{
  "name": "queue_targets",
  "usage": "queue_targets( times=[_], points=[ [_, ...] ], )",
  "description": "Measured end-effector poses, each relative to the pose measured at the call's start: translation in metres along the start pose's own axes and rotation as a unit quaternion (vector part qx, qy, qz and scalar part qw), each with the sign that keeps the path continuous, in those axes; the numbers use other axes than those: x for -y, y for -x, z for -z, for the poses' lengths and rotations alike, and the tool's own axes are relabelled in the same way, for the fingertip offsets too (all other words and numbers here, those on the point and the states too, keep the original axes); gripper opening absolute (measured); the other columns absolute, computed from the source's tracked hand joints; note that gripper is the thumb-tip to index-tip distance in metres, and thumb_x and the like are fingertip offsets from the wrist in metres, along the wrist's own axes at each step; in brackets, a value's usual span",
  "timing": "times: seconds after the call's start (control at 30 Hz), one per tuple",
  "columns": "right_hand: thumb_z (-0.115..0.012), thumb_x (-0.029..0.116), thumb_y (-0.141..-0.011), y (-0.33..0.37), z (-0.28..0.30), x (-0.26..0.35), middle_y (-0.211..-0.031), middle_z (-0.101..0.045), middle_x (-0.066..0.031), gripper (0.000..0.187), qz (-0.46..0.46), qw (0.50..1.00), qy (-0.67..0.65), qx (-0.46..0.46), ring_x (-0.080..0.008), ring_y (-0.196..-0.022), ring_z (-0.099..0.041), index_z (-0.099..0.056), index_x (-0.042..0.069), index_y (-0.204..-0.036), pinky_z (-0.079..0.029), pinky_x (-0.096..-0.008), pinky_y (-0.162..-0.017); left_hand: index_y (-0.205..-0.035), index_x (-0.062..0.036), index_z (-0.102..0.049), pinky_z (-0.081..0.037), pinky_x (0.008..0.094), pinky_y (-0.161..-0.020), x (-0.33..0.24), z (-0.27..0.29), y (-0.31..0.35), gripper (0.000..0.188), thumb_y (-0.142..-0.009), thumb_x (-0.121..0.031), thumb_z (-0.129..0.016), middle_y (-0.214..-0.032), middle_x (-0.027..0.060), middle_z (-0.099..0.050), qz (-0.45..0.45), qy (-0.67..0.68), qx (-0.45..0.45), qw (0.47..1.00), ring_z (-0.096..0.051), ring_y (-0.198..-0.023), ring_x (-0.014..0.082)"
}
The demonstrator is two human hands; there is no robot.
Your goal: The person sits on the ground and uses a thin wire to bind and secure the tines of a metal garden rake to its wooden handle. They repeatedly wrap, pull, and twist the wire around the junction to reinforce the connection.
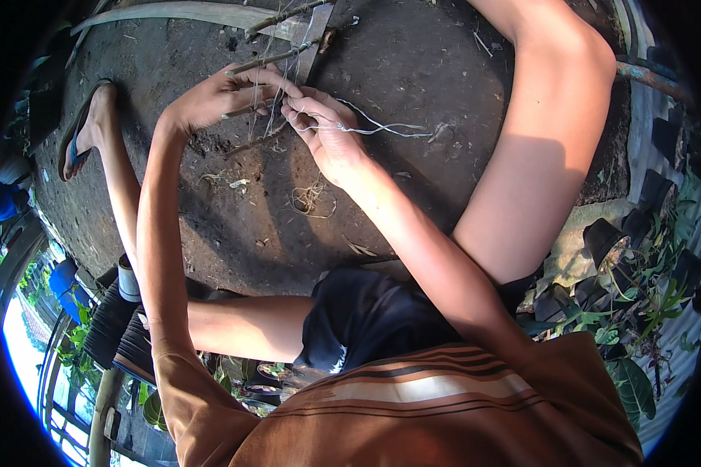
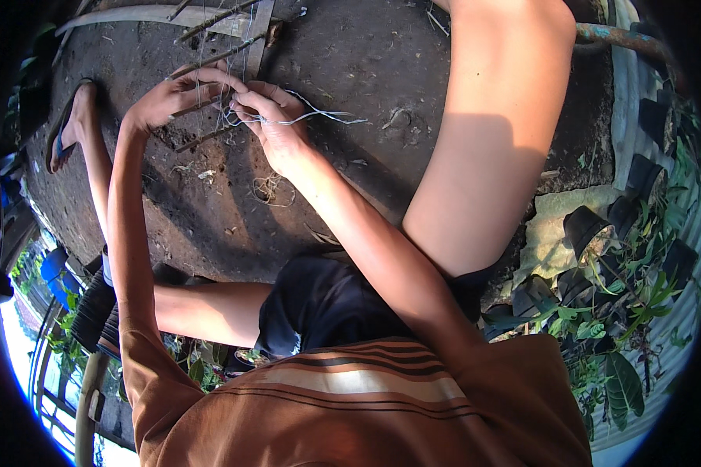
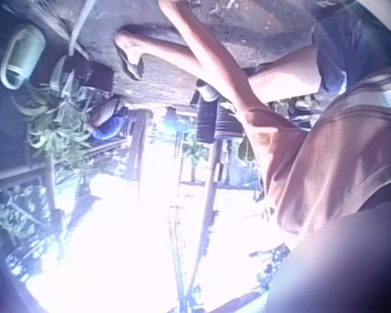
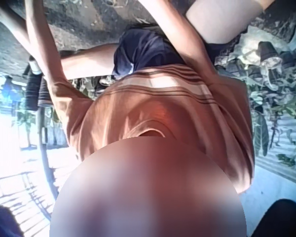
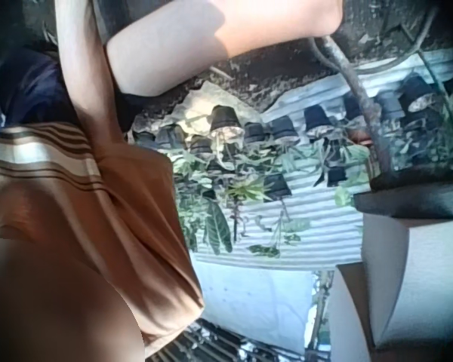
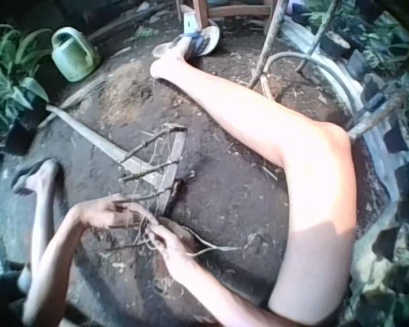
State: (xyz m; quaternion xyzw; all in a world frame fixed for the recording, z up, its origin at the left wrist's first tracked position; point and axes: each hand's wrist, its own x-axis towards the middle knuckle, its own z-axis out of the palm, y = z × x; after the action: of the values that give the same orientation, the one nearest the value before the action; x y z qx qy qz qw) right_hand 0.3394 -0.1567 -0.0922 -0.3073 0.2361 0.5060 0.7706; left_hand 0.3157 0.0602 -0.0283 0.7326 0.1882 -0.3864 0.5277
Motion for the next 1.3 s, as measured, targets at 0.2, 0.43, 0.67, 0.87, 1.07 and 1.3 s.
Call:
queue_targets(
  times=[0.2, 0.43, 0.67, 0.87, 1.07, 1.3],
  points=[
    [-0.073, 0.009, -0.091, 0.017, -0.012, 0.005, -0.101, -0.07, -0.01, 0.021, -0.017, 0.998, -0.052, -0.014, -0.0169, -0.092, -0.071, -0.063, 0.001, -0.108, -0.061, -0.0262, -0.084, -0.128, -0.0042, -0.068, -0.047, 0.039, -0.11, -0.003, 0.011, -0.014, 0.033, -0.098, -0.02, -0.069, -0.131, 0.0105, -0.067, -0.1, -0.076, 0.046, 0.991, -0.061, -0.125, 0.0231],
    [-0.067, 0.003, -0.095, 0.03, -0.02, 0.019, -0.106, -0.069, -0.0092, 0.016, -0.039, 0.998, -0.044, -0.023, -0.0147, -0.099, -0.069, -0.062, 0.002, -0.111, -0.06, -0.0224, -0.091, -0.13, -0.0066, -0.067, -0.046, 0.0384, -0.109, 0.027, 0.02, -0.026, 0.035, -0.096, -0.018, -0.07, -0.124, 0.0108, -0.07, -0.066, -0.152, -0.02, 0.986, -0.063, -0.12, 0.0212],
    [-0.066, 0.002, -0.097, 0.025, -0.017, 0.017, -0.107, -0.072, -0.0127, 0.02, 0.053, 0.996, 0.054, -0.039, -0.0161, -0.088, -0.071, -0.064, -0.002, -0.117, -0.061, -0.0257, -0.081, -0.14, -0.0095, -0.063, -0.045, 0.0375, -0.111, 0.044, 0.011, -0.026, 0.067, -0.082, -0.035, -0.084, -0.129, 0.0094, -0.069, 0.017, -0.045, -0.08, 0.996, -0.062, -0.12, 0.021],
    [-0.073, 0.0, -0.092, 0.043, -0.025, 0.022, -0.095, -0.067, -0.0031, 0.039, 0.323, 0.87, 0.367, 0.064, -0.0087, -0.083, -0.067, -0.062, 0.0, -0.13, -0.056, -0.0216, -0.068, -0.145, -0.0079, -0.056, -0.043, 0.0416, -0.113, 0.051, 0.001, -0.032, 0.079, -0.079, -0.041, -0.086, -0.135, 0.0145, -0.067, -0.01, 0.142, -0.047, 0.989, -0.06, -0.127, 0.0264],
    [-0.079, 0.015, -0.094, 0.041, -0.052, 0.049, -0.084, -0.071, -0.0037, 0.02, 0.323, 0.896, 0.304, 0.0, -0.0055, -0.067, -0.063, -0.066, 0.001, -0.101, -0.053, -0.0195, -0.058, -0.145, -0.008, -0.057, -0.048, 0.0407, -0.106, 0.036, 0.0, -0.025, 0.079, -0.081, -0.046, -0.084, -0.128, 0.0128, -0.069, -0.027, 0.011, -0.103, 0.994, -0.063, -0.116, 0.024],
    [-0.073, 0.015, -0.088, 0.031, -0.05, 0.107, -0.131, -0.058, -0.0246, 0.041, 0.504, 0.507, 0.698, -0.043, -0.0403, -0.116, -0.058, -0.067, 0.004, -0.127, -0.049, -0.0461, -0.101, -0.111, -0.0011, -0.069, -0.055, 0.0315, -0.09, 0.042, -0.035, -0.028, 0.028, -0.101, -0.027, -0.07, -0.103, 0.0036, -0.07, -0.215, 0.145, -0.12, 0.958, -0.069, -0.095, 0.0144]
  ],
)
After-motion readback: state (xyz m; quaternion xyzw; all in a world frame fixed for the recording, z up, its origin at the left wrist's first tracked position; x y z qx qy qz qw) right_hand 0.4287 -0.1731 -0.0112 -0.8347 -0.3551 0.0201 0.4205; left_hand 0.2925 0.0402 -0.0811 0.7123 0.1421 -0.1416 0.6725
